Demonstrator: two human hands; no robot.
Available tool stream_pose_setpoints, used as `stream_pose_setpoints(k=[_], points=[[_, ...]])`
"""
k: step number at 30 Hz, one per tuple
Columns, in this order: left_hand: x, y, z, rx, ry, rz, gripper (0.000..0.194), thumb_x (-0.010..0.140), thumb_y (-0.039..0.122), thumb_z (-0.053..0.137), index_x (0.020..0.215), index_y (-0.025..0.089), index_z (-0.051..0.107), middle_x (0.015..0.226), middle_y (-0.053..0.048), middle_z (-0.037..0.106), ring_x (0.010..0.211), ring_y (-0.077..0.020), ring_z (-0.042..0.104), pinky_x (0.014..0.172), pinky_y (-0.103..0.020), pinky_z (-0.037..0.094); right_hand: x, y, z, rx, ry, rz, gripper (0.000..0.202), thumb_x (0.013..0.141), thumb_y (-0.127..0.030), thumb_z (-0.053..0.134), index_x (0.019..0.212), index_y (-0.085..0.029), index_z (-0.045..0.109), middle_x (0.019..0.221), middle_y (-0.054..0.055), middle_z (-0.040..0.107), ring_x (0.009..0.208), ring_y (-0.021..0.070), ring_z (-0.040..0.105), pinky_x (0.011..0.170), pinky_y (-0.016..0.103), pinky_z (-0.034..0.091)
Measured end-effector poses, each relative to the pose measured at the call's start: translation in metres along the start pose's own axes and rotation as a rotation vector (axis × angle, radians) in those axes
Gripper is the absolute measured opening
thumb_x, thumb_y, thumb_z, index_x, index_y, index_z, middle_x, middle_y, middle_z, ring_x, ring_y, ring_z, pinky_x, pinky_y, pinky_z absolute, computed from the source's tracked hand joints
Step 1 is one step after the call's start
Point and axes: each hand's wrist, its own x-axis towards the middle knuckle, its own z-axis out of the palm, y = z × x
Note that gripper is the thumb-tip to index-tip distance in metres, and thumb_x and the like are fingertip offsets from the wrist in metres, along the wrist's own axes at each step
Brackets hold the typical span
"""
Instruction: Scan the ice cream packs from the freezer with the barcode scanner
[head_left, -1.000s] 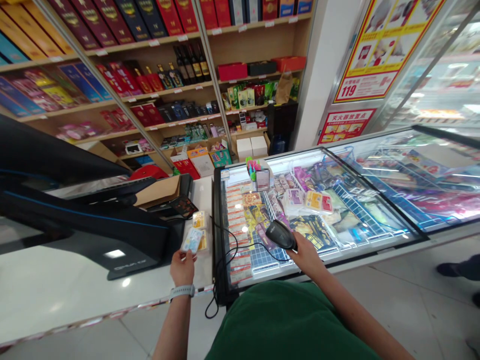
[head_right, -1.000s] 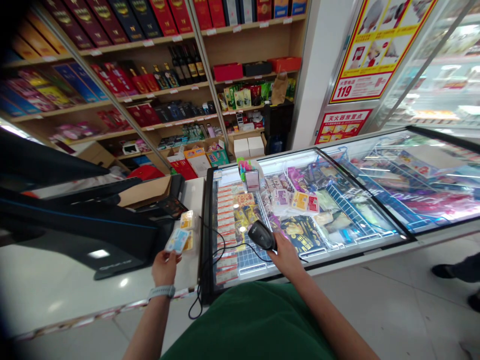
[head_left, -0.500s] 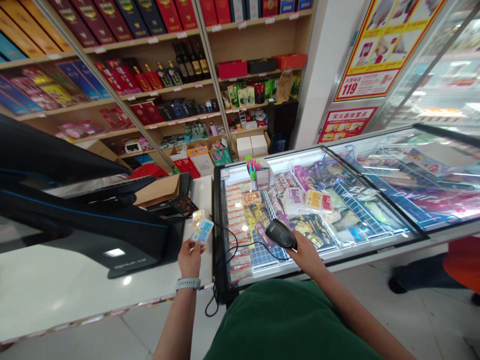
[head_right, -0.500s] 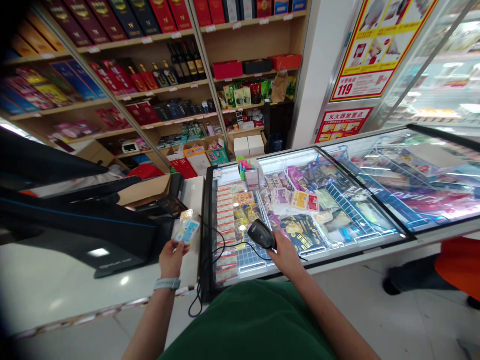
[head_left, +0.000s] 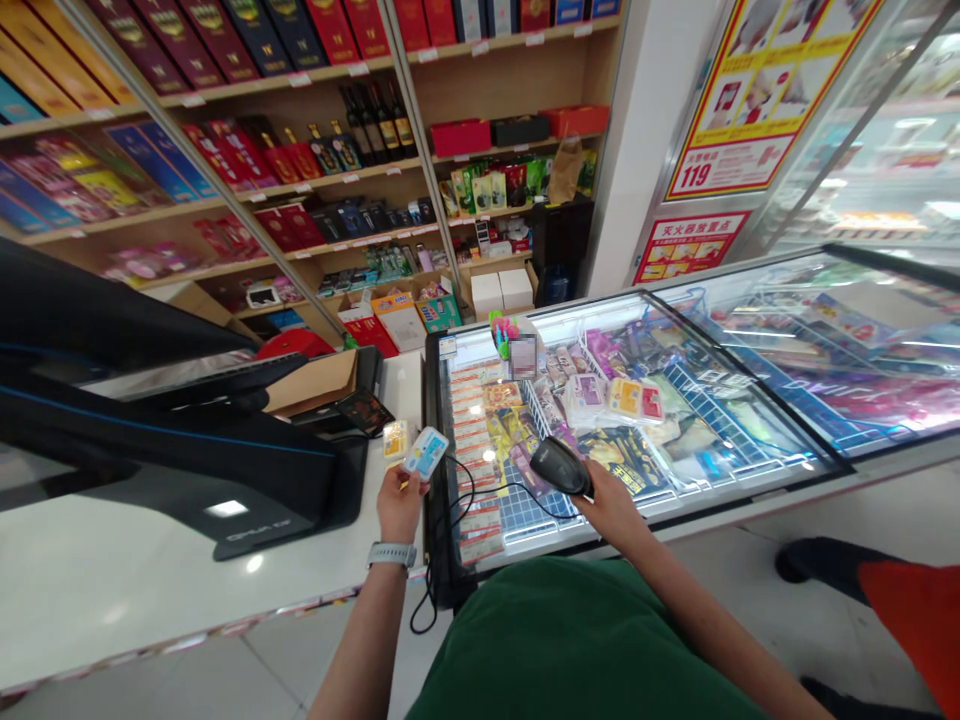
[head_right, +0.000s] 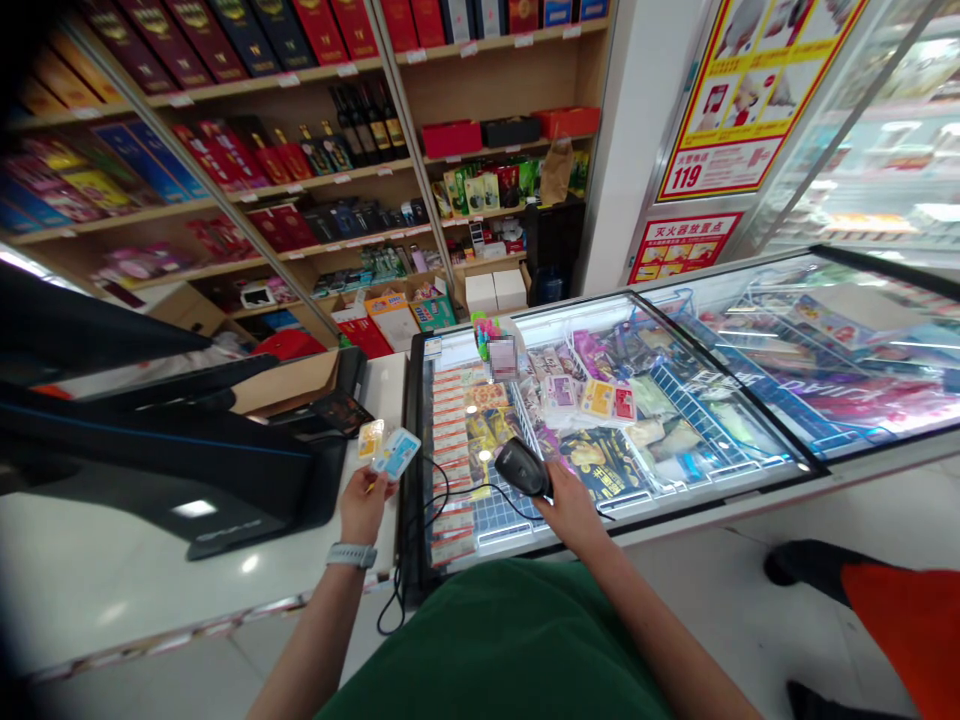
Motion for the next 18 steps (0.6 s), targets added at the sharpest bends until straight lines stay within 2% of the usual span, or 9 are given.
stream_pose_setpoints(k=[4,8,14,18], points=[[-0.003,0.007,0.006,-0.042,-0.028,-0.021,0.047,0.075,0.020,0.061,0.119,0.019,0.046,0.084,-0.001,0.063,0.067,-0.0150,0.067,0.065,-0.032,0.059,0.001,-0.001,-0.001,-0.007,-0.011,0.008,0.021,0.077,-0.018,0.054,0.097,-0.018,0.052,0.092,0.007,0.061,0.087,0.0231,0.058,0.075,0.032,0.043],[-0.005,0.014,0.011,-0.057,-0.046,-0.024,0.057,0.074,0.018,0.062,0.128,0.021,0.043,0.081,0.000,0.061,0.065,-0.0138,0.066,0.063,-0.031,0.059,0.002,-0.002,-0.002,0.000,-0.015,0.004,0.021,0.077,-0.018,0.054,0.098,-0.019,0.052,0.093,0.006,0.062,0.089,0.0231,0.059,0.075,0.031,0.043],[-0.010,0.024,0.018,-0.063,-0.059,-0.021,0.054,0.076,0.019,0.059,0.128,0.020,0.046,0.083,-0.002,0.062,0.065,-0.0152,0.068,0.062,-0.032,0.060,0.002,-0.001,-0.002,0.007,-0.017,0.002,0.022,0.077,-0.018,0.054,0.099,-0.019,0.052,0.094,0.007,0.061,0.089,0.0236,0.058,0.076,0.033,0.043],[-0.008,0.024,0.021,-0.085,-0.073,-0.012,0.056,0.074,0.018,0.061,0.128,0.020,0.047,0.086,-0.003,0.064,0.067,-0.0159,0.068,0.062,-0.032,0.060,0.001,0.001,-0.001,-0.003,-0.008,-0.003,0.024,0.077,-0.018,0.054,0.100,-0.018,0.052,0.095,0.008,0.061,0.090,0.0243,0.058,0.077,0.032,0.043]])
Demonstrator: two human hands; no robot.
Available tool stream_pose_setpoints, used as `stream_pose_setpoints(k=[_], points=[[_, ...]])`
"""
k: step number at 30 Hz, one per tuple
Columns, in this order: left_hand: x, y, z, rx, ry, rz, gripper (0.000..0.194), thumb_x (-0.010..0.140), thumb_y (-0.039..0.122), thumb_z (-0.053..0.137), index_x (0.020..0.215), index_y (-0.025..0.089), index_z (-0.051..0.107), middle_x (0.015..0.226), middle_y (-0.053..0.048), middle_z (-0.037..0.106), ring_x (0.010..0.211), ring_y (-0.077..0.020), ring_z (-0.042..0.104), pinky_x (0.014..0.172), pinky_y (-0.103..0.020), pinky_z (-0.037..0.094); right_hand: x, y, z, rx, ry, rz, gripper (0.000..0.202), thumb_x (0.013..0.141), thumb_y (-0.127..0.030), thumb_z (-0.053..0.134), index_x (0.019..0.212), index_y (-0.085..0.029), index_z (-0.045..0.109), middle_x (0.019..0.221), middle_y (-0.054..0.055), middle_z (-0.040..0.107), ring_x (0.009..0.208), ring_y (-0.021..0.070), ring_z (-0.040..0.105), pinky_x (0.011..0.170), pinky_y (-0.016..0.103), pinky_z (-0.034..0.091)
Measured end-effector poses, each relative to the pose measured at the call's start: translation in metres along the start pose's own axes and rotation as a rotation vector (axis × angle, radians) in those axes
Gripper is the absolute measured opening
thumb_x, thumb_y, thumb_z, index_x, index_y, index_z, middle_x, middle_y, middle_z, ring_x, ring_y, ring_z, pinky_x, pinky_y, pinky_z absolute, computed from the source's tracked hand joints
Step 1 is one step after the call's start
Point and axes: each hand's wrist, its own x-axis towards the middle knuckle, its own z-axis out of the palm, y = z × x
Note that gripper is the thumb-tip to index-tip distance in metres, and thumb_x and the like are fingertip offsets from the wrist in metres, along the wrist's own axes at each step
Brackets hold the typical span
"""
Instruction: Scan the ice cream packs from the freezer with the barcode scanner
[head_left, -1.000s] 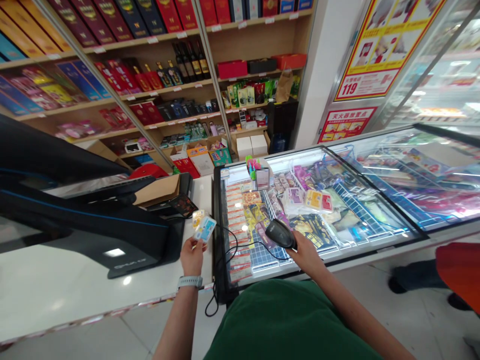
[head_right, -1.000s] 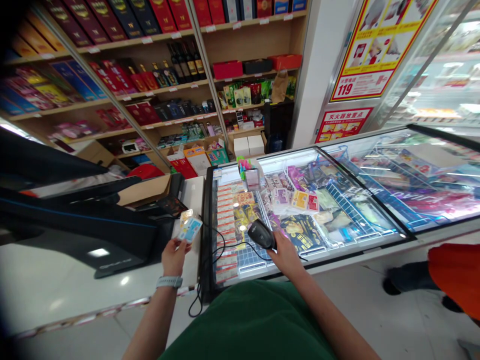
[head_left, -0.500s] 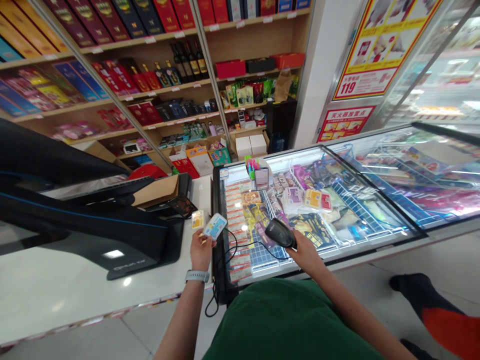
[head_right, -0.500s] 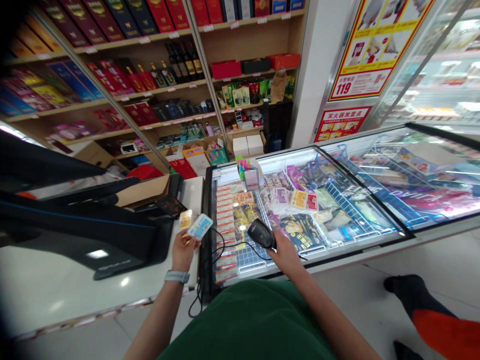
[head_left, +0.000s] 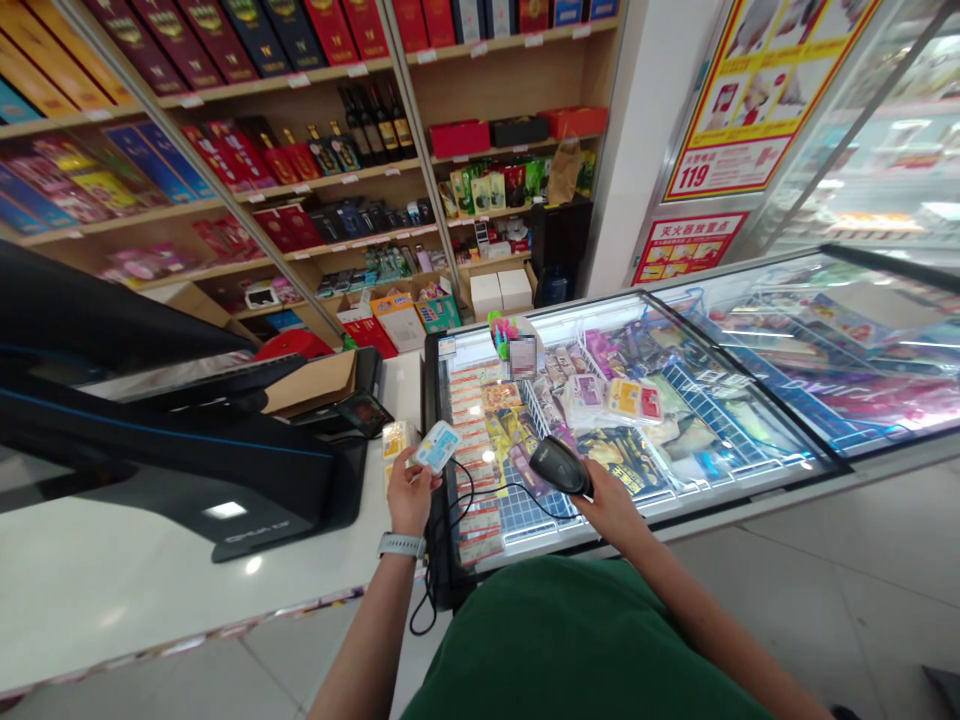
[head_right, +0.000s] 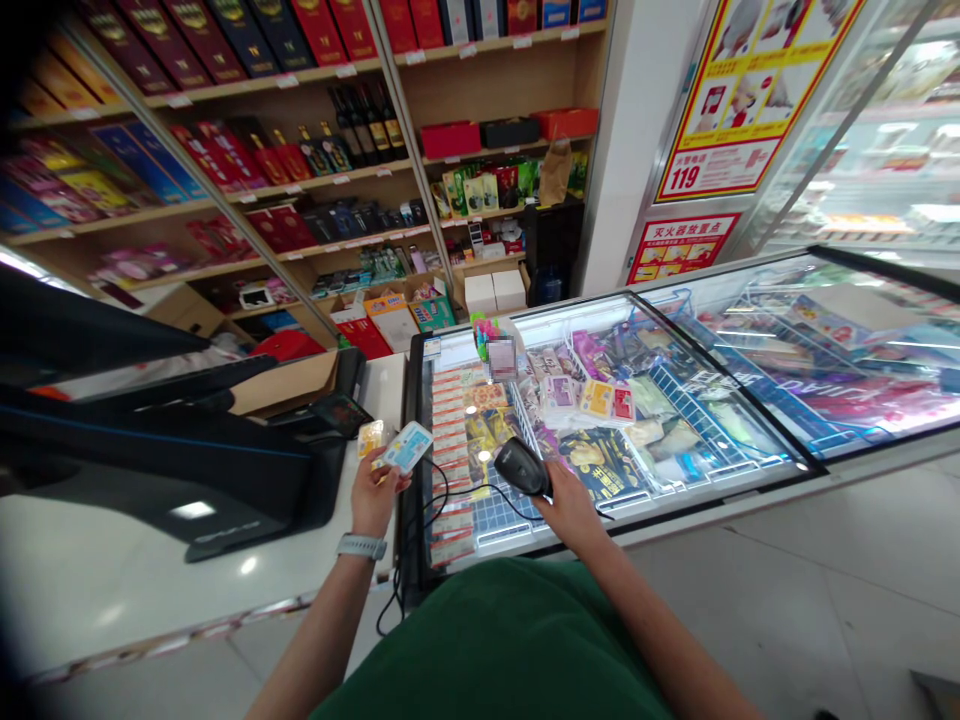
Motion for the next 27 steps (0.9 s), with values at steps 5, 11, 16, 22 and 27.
stream_pose_setpoints(k=[5,11,16,22,27], points=[[0.004,-0.007,0.003,-0.062,-0.039,0.014,0.063,0.067,0.019,0.070,0.126,0.021,0.048,0.087,-0.003,0.066,0.070,-0.0160,0.068,0.065,-0.030,0.059,-0.001,-0.001,-0.001,-0.018,0.009,0.000,0.020,0.077,-0.019,0.054,0.096,-0.019,0.052,0.091,0.006,0.061,0.086,0.0234,0.058,0.074,0.031,0.042],[0.004,-0.010,0.006,-0.053,-0.052,0.023,0.061,0.066,0.020,0.069,0.123,0.021,0.047,0.086,-0.002,0.066,0.071,-0.0166,0.068,0.063,-0.029,0.057,-0.002,-0.004,-0.004,-0.007,-0.004,0.009,0.018,0.077,-0.018,0.053,0.094,-0.019,0.051,0.090,0.006,0.060,0.085,0.0233,0.057,0.073,0.031,0.041],[0.005,-0.009,0.009,-0.008,-0.091,0.089,0.055,0.068,0.019,0.067,0.119,0.018,0.049,0.079,-0.003,0.068,0.077,-0.0173,0.067,0.068,-0.028,0.055,-0.002,-0.005,-0.004,-0.002,-0.017,0.006,0.019,0.076,-0.018,0.054,0.095,-0.019,0.050,0.090,0.006,0.059,0.085,0.0234,0.057,0.073,0.031,0.041],[0.004,-0.012,0.017,-0.015,-0.120,0.115,0.053,0.068,0.020,0.067,0.118,0.018,0.050,0.080,-0.003,0.068,0.077,-0.0175,0.067,0.070,-0.030,0.055,-0.002,-0.004,-0.003,0.006,-0.014,0.004,0.022,0.076,-0.018,0.053,0.097,-0.019,0.051,0.093,0.007,0.060,0.087,0.0239,0.058,0.075,0.032,0.042],[0.004,-0.013,0.025,-0.080,-0.143,0.087,0.056,0.067,0.021,0.069,0.119,0.018,0.049,0.081,-0.002,0.067,0.076,-0.0165,0.067,0.071,-0.031,0.056,-0.002,-0.003,-0.003,-0.009,-0.015,0.015,0.020,0.076,-0.018,0.053,0.096,-0.019,0.051,0.092,0.007,0.061,0.086,0.0237,0.058,0.074,0.032,0.042]])
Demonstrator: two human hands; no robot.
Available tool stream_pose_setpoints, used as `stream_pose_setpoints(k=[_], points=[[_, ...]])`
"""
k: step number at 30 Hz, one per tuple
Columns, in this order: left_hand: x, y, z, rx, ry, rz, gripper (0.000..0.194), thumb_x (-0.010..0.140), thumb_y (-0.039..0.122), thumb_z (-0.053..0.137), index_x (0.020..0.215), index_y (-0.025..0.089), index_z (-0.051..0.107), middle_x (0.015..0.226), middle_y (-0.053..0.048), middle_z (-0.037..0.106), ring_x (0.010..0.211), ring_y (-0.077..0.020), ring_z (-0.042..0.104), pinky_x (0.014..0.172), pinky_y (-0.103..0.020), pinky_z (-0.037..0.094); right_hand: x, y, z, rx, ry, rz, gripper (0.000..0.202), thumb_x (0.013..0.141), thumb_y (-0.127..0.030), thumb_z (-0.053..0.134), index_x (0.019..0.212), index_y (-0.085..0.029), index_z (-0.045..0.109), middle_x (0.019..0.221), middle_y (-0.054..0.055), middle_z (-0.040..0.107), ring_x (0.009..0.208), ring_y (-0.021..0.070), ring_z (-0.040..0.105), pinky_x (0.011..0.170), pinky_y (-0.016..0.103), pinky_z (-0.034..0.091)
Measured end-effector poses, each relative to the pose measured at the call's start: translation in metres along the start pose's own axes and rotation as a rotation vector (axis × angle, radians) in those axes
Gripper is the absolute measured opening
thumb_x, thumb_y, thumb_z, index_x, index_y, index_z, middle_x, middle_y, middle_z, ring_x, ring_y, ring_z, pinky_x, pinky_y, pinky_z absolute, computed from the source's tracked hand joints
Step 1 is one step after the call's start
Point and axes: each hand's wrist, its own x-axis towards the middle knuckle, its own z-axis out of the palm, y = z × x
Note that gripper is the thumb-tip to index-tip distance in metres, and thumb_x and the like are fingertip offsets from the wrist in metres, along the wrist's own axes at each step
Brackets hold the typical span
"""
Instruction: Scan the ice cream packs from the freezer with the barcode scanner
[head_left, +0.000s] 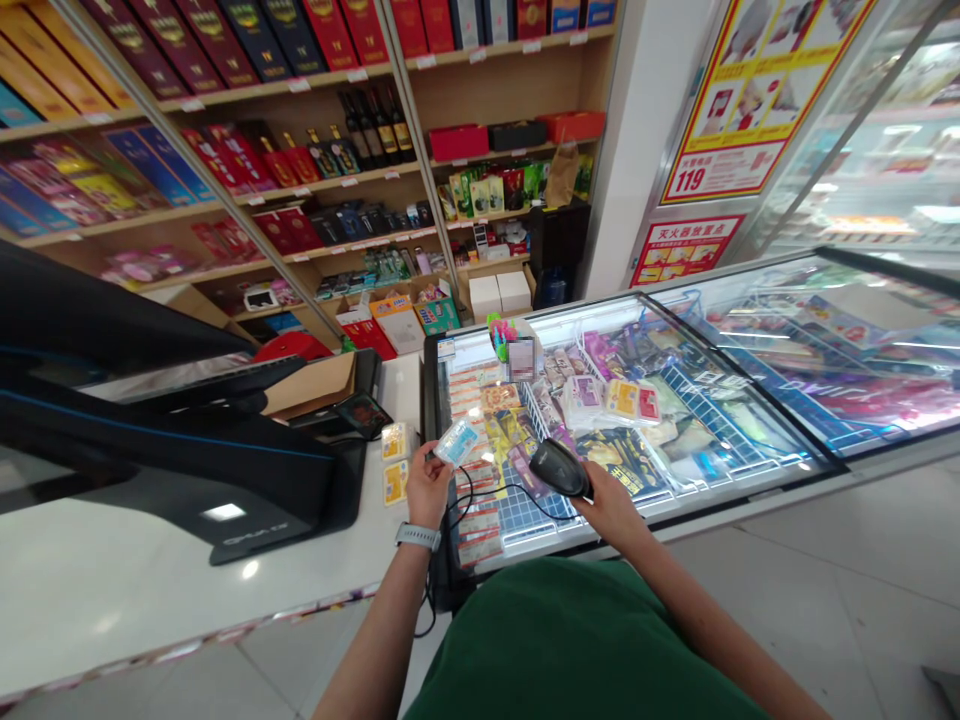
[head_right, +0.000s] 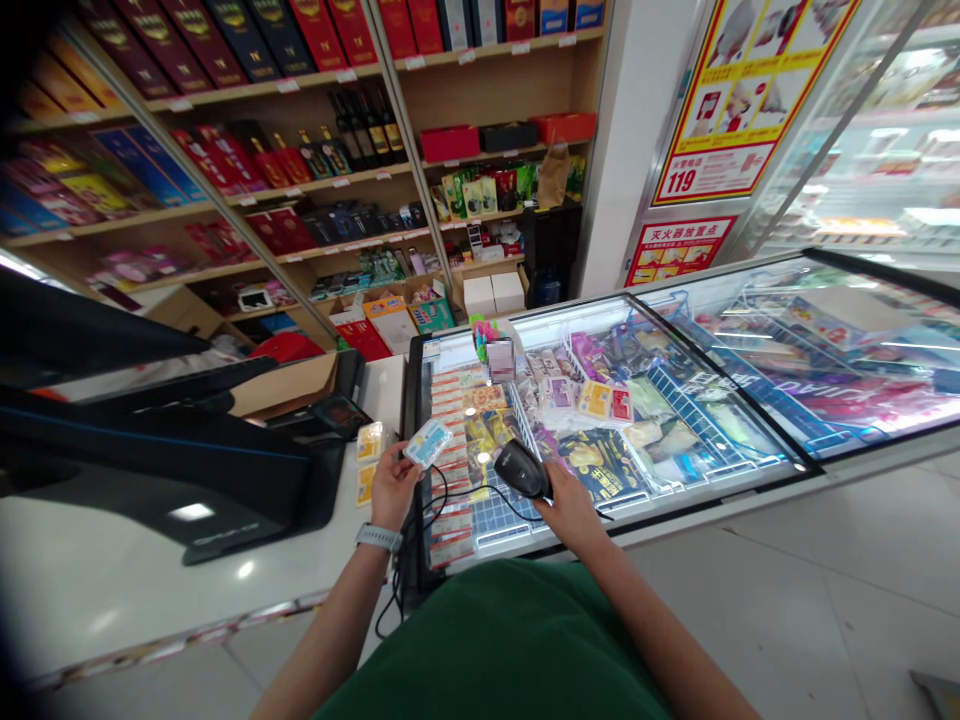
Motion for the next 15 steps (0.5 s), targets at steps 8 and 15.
stream_pose_setpoints(k=[8,15], points=[[0.0019,-0.0002,0.0047,-0.001,-0.010,0.024,0.066,0.068,0.019,0.069,0.130,0.018,0.046,0.081,-0.002,0.067,0.077,-0.0170,0.067,0.073,-0.032,0.056,-0.0001,-0.0007,0.0005,-0.013,0.016,0.009,0.025,0.075,-0.018,0.053,0.101,-0.017,0.053,0.095,0.008,0.062,0.091,0.0251,0.060,0.078,0.033,0.044],[0.0025,-0.0014,0.0066,0.031,-0.015,0.037,0.064,0.069,0.019,0.067,0.130,0.016,0.050,0.091,-0.006,0.069,0.085,-0.0187,0.068,0.080,-0.035,0.056,0.0002,-0.0010,0.0005,-0.001,0.023,0.000,0.029,0.075,-0.018,0.054,0.104,-0.017,0.054,0.097,0.008,0.063,0.092,0.0250,0.061,0.079,0.033,0.045]])
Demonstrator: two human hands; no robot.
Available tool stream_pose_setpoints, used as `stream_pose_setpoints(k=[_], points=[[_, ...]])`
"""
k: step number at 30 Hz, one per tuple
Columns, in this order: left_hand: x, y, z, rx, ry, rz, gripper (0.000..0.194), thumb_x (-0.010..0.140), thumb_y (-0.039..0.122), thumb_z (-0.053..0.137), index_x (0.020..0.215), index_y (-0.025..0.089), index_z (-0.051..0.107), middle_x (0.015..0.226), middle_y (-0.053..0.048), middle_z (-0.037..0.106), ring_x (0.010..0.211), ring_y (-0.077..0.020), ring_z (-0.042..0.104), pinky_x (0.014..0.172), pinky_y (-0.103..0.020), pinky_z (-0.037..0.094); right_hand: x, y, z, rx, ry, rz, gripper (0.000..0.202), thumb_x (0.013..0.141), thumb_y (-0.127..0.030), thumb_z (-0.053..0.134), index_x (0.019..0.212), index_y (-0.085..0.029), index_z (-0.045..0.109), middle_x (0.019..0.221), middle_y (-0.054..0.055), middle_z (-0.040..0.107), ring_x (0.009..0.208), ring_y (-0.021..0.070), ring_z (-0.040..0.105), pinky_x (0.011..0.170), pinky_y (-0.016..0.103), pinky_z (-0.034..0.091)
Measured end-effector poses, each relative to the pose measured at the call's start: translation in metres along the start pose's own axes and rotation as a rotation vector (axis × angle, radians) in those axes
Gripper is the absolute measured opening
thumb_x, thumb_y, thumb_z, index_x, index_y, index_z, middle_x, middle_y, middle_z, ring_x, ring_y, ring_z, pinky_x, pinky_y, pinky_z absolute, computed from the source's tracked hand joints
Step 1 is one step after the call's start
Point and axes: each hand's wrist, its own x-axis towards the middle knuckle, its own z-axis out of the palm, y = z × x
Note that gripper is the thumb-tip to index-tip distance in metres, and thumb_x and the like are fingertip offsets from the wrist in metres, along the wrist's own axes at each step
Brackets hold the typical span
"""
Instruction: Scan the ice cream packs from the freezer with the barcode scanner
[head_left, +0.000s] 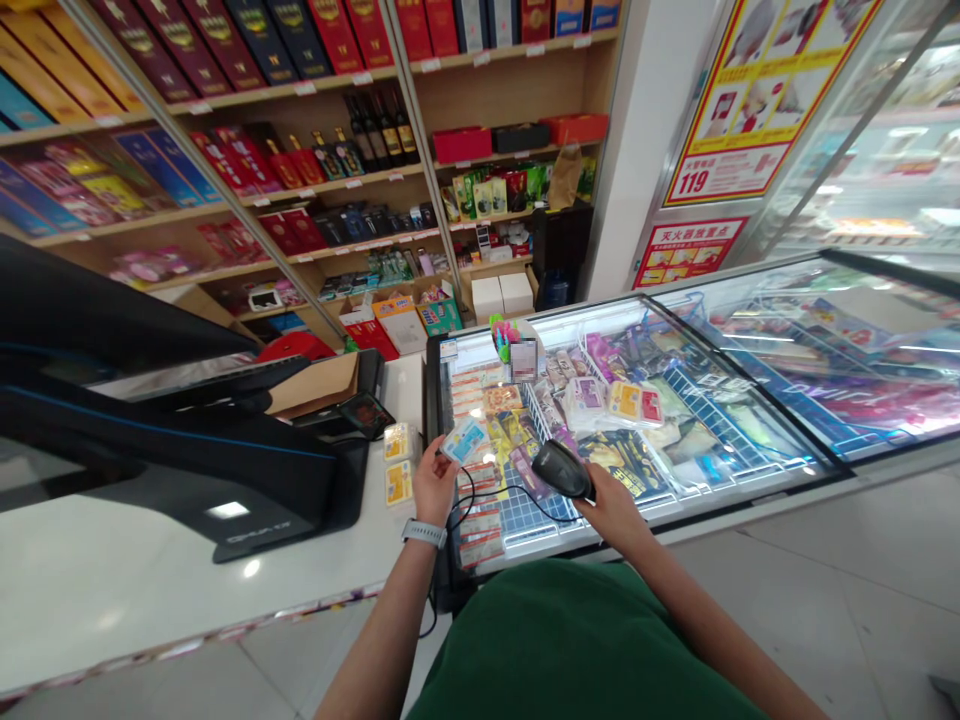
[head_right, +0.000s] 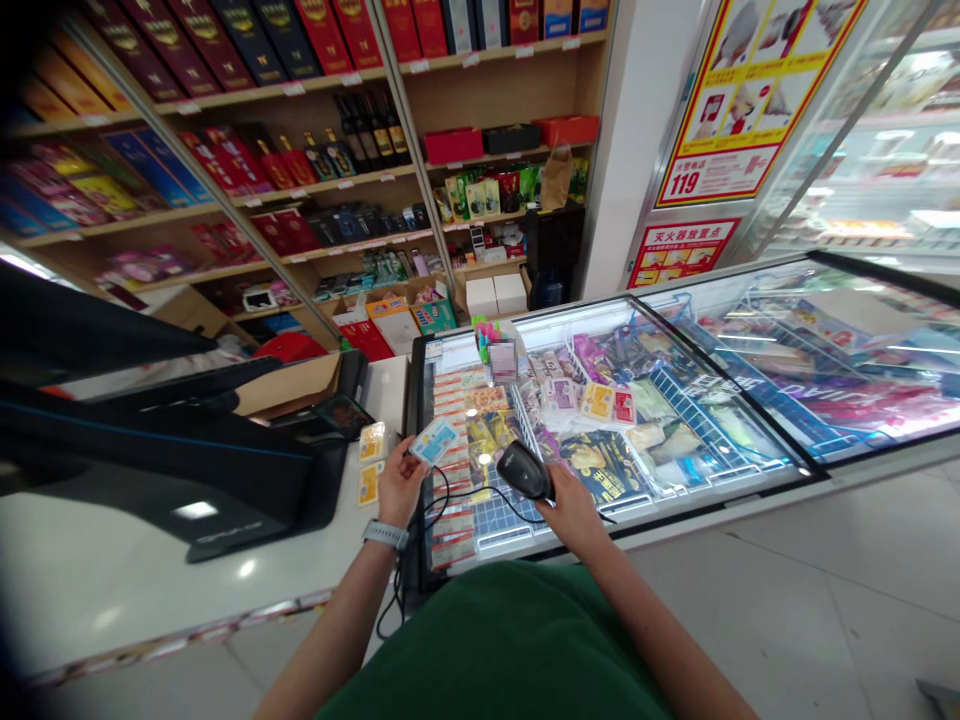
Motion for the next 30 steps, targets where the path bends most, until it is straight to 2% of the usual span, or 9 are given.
stream_pose_setpoints(k=[6,14,20,25,30], points=[[0.001,0.006,0.005,0.008,-0.009,0.004,0.059,0.068,0.018,0.067,0.124,0.017,0.049,0.088,-0.005,0.068,0.084,-0.0184,0.067,0.080,-0.034,0.054,0.000,0.000,0.001,-0.027,-0.023,0.004,0.023,0.075,-0.017,0.055,0.098,-0.017,0.054,0.093,0.008,0.062,0.090,0.0254,0.060,0.077,0.034,0.045],[0.005,0.016,0.015,0.011,0.003,0.035,0.054,0.069,0.017,0.065,0.120,0.018,0.048,0.080,-0.001,0.065,0.078,-0.0164,0.066,0.073,-0.029,0.053,0.001,0.000,0.000,-0.013,-0.032,-0.041,0.027,0.075,-0.014,0.055,0.101,-0.017,0.055,0.095,0.010,0.062,0.089,0.0258,0.060,0.078,0.036,0.046],[0.008,0.014,0.020,0.017,-0.009,0.057,0.052,0.070,0.017,0.065,0.118,0.018,0.046,0.080,-0.001,0.065,0.075,-0.0150,0.066,0.075,-0.030,0.053,0.001,0.002,0.001,0.045,-0.007,-0.082,0.035,0.072,-0.011,0.057,0.106,-0.018,0.058,0.101,0.010,0.062,0.098,0.0260,0.058,0.086,0.037,0.046],[0.011,0.012,0.025,0.041,-0.011,0.076,0.050,0.070,0.018,0.066,0.115,0.018,0.045,0.072,0.003,0.060,0.071,-0.0143,0.065,0.074,-0.031,0.052,0.000,0.001,0.000,0.060,-0.009,-0.075,0.037,0.072,-0.011,0.057,0.109,-0.018,0.059,0.100,0.010,0.062,0.097,0.0258,0.059,0.087,0.037,0.046],[0.012,0.014,0.032,0.030,-0.015,0.068,0.048,0.070,0.018,0.065,0.113,0.018,0.044,0.072,0.003,0.060,0.070,-0.0135,0.065,0.073,-0.031,0.053,-0.001,0.001,0.001,0.080,0.006,-0.062,0.038,0.073,-0.012,0.058,0.111,-0.017,0.061,0.101,0.010,0.064,0.096,0.0262,0.060,0.086,0.038,0.046]])
